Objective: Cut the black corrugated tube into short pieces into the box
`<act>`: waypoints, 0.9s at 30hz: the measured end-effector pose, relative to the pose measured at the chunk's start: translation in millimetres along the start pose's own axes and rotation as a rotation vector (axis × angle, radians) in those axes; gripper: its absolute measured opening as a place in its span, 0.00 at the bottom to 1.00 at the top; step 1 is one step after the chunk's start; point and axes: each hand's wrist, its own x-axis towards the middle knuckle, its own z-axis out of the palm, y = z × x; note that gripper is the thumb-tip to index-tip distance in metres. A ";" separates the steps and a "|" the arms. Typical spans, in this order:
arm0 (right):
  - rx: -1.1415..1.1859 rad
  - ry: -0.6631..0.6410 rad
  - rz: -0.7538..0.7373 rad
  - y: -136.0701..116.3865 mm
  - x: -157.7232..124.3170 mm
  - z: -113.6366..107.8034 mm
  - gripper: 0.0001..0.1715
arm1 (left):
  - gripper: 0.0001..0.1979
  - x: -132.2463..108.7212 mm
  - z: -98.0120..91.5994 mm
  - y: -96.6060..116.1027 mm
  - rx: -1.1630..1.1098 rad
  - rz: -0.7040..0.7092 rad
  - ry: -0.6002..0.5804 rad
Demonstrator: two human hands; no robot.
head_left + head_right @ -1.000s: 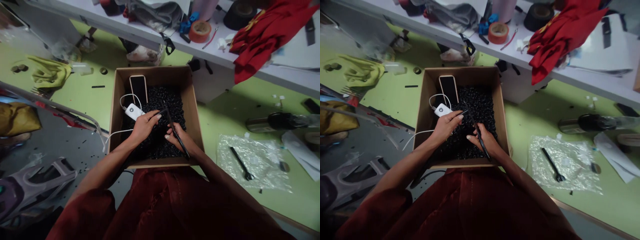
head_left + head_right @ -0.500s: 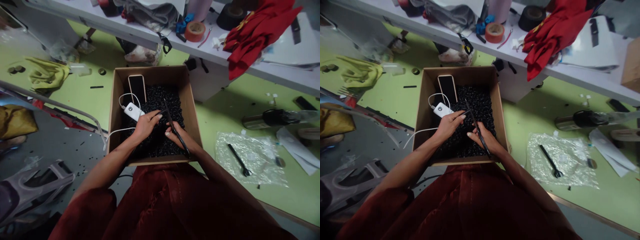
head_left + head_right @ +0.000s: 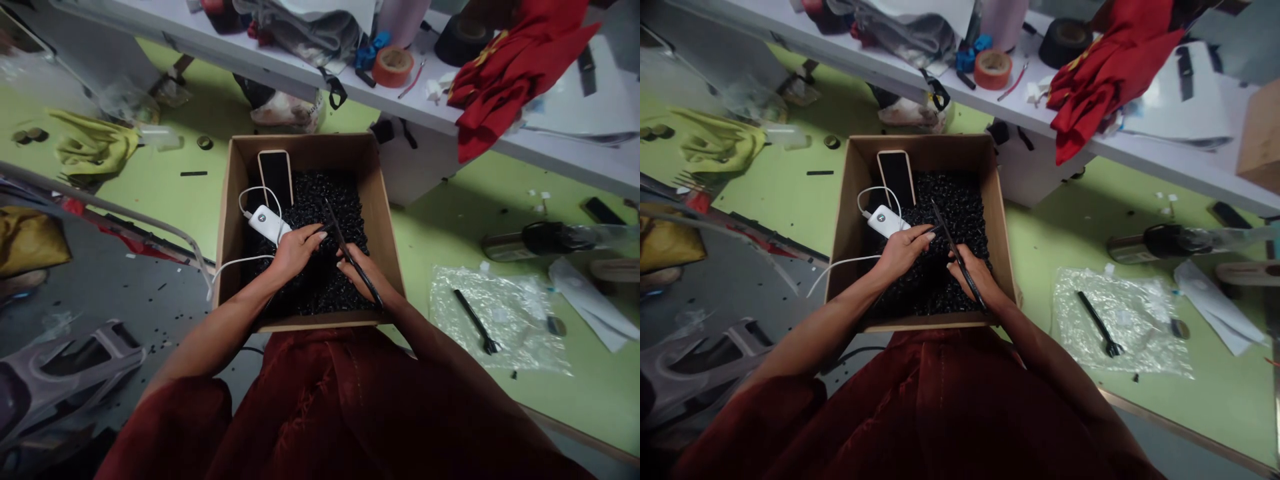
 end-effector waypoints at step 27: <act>0.037 0.016 0.064 8.1 -4.8 0.3 0.16 | 0.08 2.2 -7.4 4.1 -0.645 -0.279 -0.050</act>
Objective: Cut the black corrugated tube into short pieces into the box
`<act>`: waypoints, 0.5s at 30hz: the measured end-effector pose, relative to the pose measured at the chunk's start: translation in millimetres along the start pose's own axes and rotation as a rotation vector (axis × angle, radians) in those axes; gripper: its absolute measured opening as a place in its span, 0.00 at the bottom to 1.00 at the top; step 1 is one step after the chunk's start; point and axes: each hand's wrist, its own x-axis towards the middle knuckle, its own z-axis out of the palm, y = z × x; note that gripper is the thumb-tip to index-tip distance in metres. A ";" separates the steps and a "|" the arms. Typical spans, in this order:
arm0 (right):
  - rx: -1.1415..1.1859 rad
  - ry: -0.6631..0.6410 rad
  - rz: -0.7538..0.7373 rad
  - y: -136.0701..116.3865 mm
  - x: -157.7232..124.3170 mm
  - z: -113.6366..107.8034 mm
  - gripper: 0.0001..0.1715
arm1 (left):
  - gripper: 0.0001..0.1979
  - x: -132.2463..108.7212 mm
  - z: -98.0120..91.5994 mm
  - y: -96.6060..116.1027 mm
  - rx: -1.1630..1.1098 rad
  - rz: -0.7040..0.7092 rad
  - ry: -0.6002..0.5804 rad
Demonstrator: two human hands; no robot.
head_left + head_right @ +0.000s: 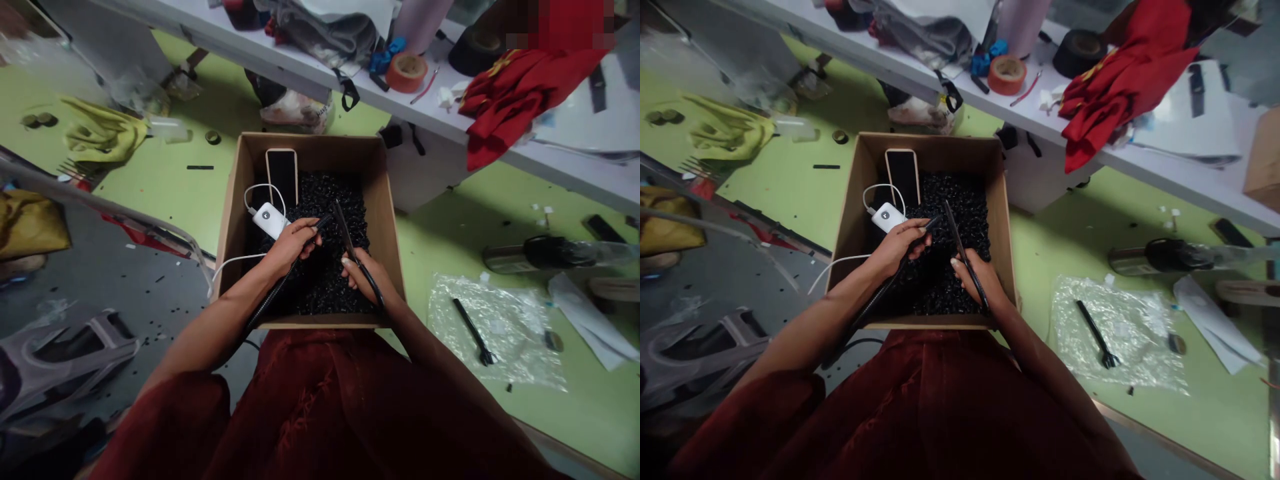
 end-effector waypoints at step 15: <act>0.123 -0.028 -0.150 13.5 5.1 -1.2 0.26 | 0.16 -6.4 -16.0 10.7 -0.238 -0.167 -0.234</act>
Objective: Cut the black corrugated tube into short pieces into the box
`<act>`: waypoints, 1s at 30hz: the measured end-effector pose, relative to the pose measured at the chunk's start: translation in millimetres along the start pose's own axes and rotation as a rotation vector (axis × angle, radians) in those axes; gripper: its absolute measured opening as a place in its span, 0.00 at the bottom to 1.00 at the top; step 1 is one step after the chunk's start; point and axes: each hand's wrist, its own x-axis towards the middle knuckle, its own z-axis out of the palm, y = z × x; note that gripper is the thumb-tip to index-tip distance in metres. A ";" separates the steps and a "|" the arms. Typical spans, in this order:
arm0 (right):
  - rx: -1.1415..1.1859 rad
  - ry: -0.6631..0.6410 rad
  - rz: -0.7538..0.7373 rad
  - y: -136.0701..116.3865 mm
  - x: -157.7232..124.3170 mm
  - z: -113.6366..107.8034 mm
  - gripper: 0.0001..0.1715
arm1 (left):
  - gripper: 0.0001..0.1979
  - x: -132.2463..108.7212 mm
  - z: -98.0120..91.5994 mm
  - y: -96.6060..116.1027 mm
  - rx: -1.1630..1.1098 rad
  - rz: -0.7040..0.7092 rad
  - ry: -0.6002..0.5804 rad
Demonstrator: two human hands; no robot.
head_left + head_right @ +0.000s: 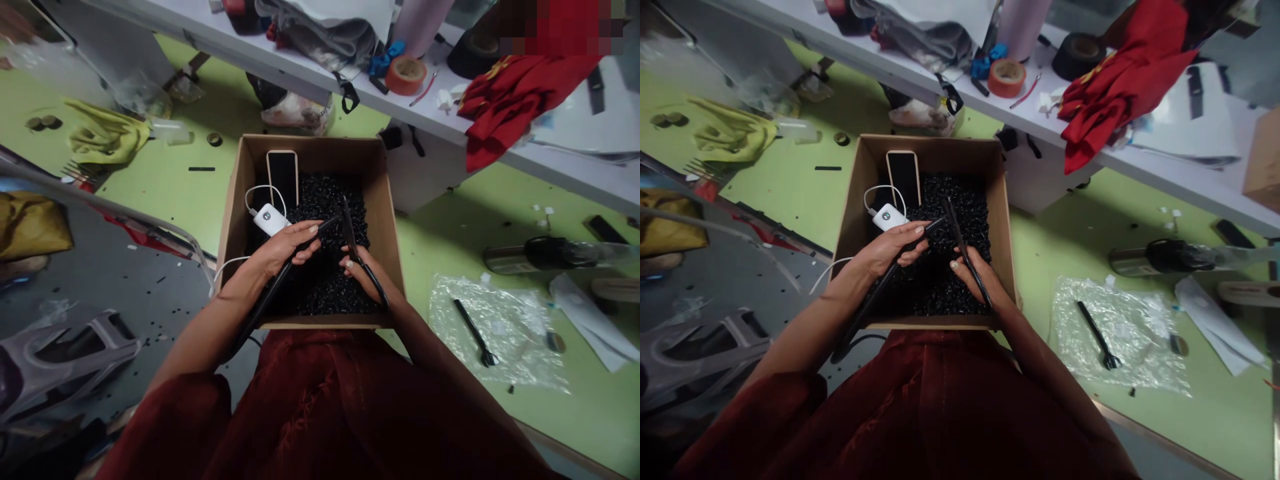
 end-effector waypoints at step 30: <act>-0.199 -0.063 0.015 -16.4 -2.2 3.3 0.25 | 0.15 9.1 -2.1 -18.2 0.841 0.471 0.361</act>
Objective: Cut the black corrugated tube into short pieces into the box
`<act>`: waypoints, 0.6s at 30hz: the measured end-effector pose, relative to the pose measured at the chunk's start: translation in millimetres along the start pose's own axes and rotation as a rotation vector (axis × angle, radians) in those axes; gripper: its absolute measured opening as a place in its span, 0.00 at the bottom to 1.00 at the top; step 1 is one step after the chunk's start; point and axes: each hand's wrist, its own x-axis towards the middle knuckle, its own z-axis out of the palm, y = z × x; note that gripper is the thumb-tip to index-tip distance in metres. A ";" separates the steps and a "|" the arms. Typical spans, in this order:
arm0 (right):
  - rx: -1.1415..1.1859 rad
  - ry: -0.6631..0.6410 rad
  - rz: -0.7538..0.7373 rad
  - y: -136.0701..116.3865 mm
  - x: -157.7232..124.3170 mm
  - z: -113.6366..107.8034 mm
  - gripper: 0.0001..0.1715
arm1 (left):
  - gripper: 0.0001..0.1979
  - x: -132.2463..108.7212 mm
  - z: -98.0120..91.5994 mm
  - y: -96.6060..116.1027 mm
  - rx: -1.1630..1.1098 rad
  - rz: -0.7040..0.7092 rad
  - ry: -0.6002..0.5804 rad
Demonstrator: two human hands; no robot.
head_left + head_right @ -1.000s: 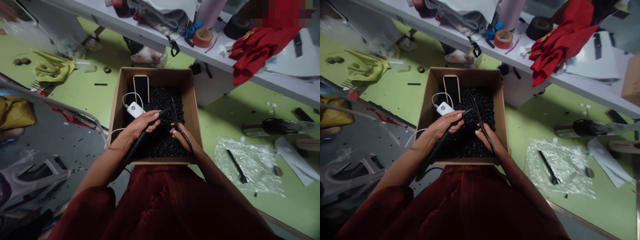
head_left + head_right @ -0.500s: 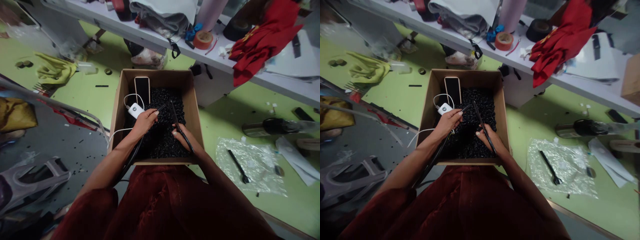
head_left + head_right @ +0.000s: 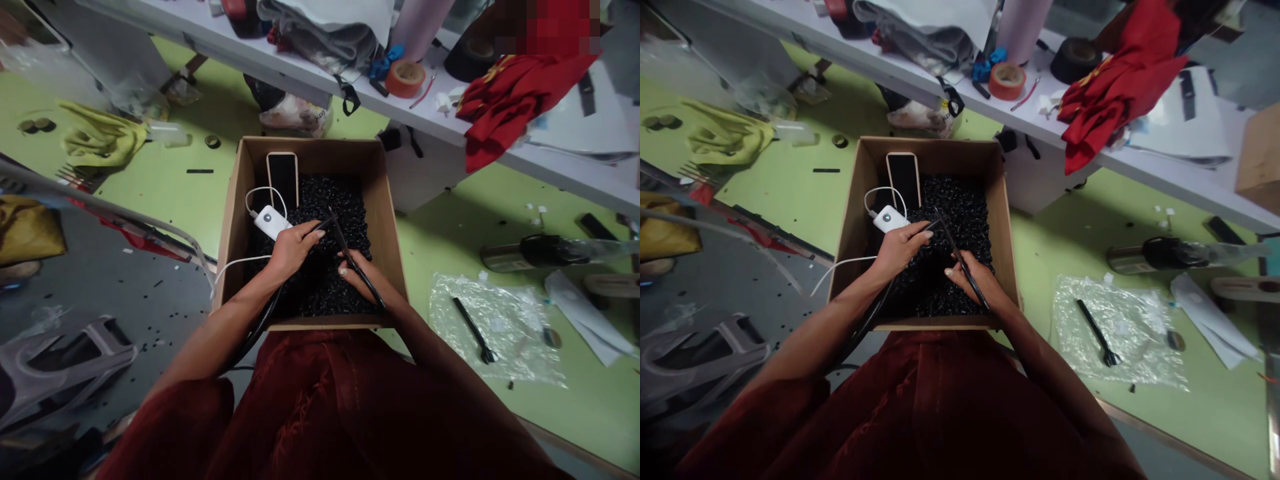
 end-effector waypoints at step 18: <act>0.007 0.007 0.010 2.2 6.2 2.4 0.26 | 0.14 -0.6 4.0 5.2 0.076 -0.014 -0.098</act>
